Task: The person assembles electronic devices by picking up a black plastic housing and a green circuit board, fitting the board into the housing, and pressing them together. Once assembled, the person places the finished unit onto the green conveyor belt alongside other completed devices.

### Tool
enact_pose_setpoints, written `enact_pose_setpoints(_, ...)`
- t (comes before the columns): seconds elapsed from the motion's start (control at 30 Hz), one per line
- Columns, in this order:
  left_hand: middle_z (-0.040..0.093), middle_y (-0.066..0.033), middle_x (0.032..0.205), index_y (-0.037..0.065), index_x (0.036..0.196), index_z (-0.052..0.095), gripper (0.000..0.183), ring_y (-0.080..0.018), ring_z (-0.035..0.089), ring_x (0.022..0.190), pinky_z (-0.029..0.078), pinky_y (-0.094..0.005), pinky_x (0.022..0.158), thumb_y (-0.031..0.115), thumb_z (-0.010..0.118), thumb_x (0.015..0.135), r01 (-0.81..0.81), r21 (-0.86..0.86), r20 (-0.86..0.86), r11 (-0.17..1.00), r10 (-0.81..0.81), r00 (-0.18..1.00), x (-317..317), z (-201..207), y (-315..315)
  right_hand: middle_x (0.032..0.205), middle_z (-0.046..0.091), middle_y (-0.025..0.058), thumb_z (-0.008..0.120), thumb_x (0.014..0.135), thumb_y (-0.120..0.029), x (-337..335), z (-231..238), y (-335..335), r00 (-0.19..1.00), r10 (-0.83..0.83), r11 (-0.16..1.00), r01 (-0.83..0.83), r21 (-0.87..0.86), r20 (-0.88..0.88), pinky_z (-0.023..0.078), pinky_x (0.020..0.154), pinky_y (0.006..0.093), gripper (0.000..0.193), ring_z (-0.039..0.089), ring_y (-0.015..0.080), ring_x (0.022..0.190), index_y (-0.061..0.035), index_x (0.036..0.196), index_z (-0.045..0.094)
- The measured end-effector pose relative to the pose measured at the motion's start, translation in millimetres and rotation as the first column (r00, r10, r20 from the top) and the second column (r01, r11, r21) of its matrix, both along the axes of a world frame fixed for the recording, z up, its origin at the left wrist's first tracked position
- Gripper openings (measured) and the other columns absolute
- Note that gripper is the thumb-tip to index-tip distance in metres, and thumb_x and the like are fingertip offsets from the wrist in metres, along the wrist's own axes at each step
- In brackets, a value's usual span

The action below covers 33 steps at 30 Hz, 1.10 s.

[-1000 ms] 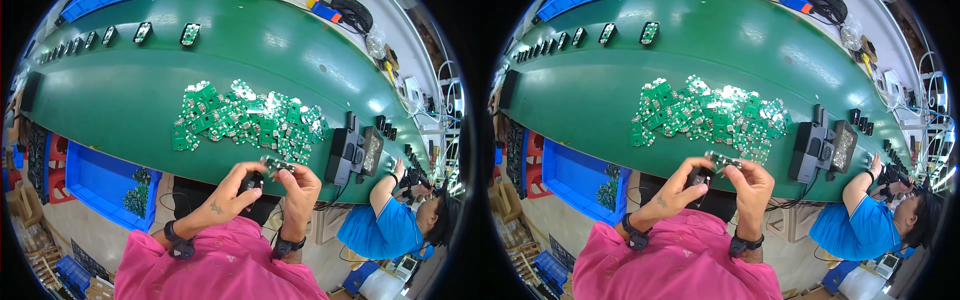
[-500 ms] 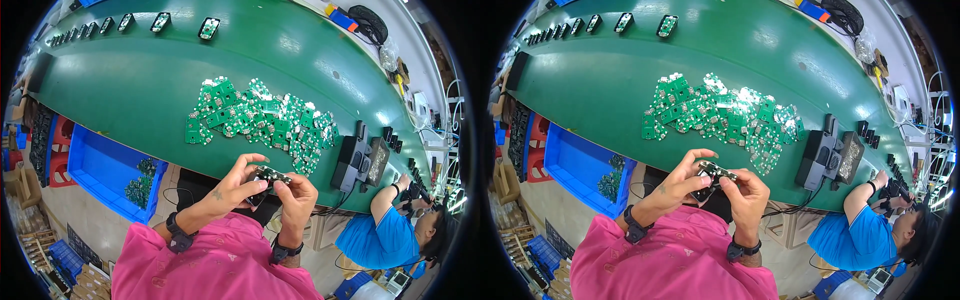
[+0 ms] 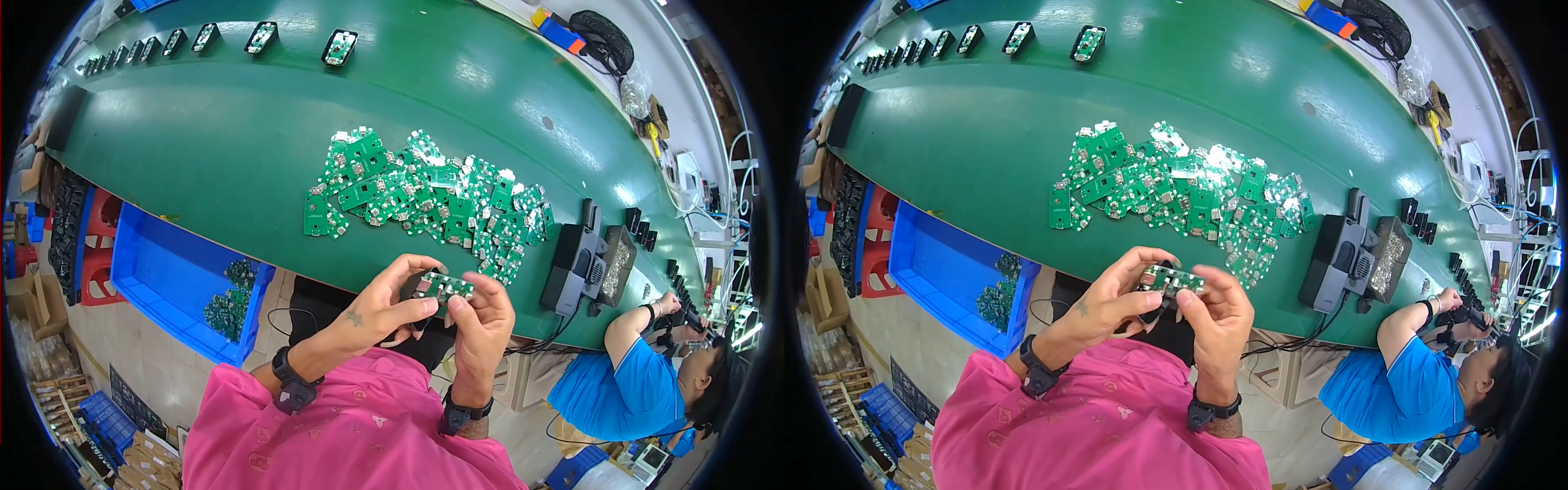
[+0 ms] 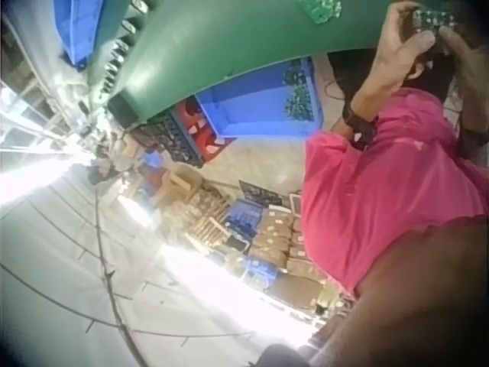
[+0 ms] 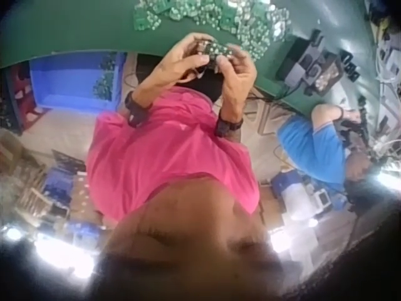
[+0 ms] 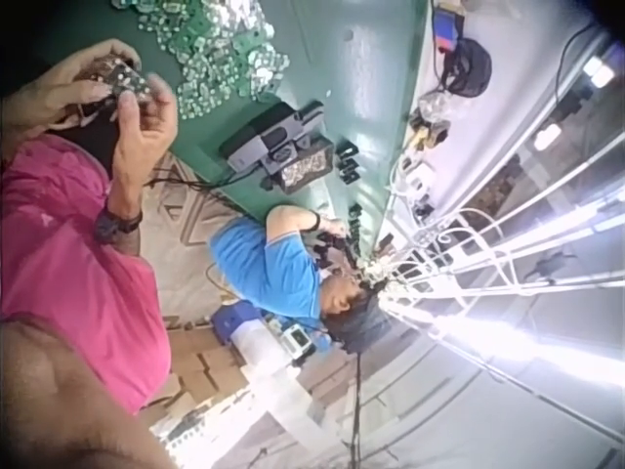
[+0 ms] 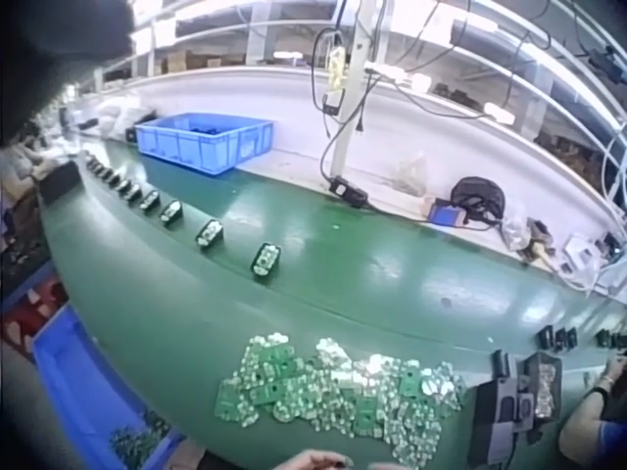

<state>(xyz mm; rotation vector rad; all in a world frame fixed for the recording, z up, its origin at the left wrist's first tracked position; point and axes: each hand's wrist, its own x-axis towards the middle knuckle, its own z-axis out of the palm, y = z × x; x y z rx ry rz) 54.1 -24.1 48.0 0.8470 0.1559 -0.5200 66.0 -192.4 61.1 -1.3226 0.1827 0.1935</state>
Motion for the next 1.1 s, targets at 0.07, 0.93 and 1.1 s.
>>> enact_pose_setpoints(0.07, 0.057, -0.0053, 0.099, 0.004, 0.136, 0.039, 0.052, -0.007, 0.057, 0.067, 0.039, -0.0198, 0.047, 0.017, 0.064, 0.093, -0.032, 0.061, 0.048, 0.998, 0.029, 0.998, -1.0, -0.7, -2.0, 0.081, 0.063, 0.0048, 0.067, 0.085, 0.005, 2.2, 0.1, 2.1, 0.997, -0.07, 0.997, 0.07, -0.008, 0.009, 0.046, 0.056, 0.0222, 0.029, 0.059, 0.0097, 0.066, 0.005, 0.114, 0.06)
enact_pose_setpoints(0.93, 0.05, -0.0133, 0.126, 0.006, 0.144, 0.034, 0.073, -0.0133, 0.06, 0.097, 0.054, -0.0228, 0.069, 0.01, 0.074, 0.083, 0.024, 0.494, 0.236, 0.869, -0.16, 0.958, 2.3, -0.4, 4.3, 0.073, 0.068, 0.0137, 0.059, 0.098, -0.024, 12.0, -29.4, -33.7, 0.879, 0.375, 0.837, -0.186, 0.515, -0.293, 0.048, 0.042, 0.023, 0.033, 0.062, 0.0144, 0.051, 0.0071, 0.107, 0.063)
enact_pose_setpoints(1.1, 0.053, -0.0113, 0.123, 0.003, 0.14, 0.038, 0.065, -0.0081, 0.058, 0.083, 0.051, -0.021, 0.059, 0.011, 0.072, 0.085, -0.039, 0.322, 0.157, 0.946, -0.012, 0.988, 2.9, -3.3, 2.1, 0.073, 0.068, 0.0148, 0.058, 0.099, -0.024, 9.4, -34.7, -33.0, 0.863, 0.402, 0.812, -0.181, 0.555, -0.306, 0.048, 0.042, 0.0246, 0.031, 0.063, 0.0163, 0.052, 0.0048, 0.108, 0.065)
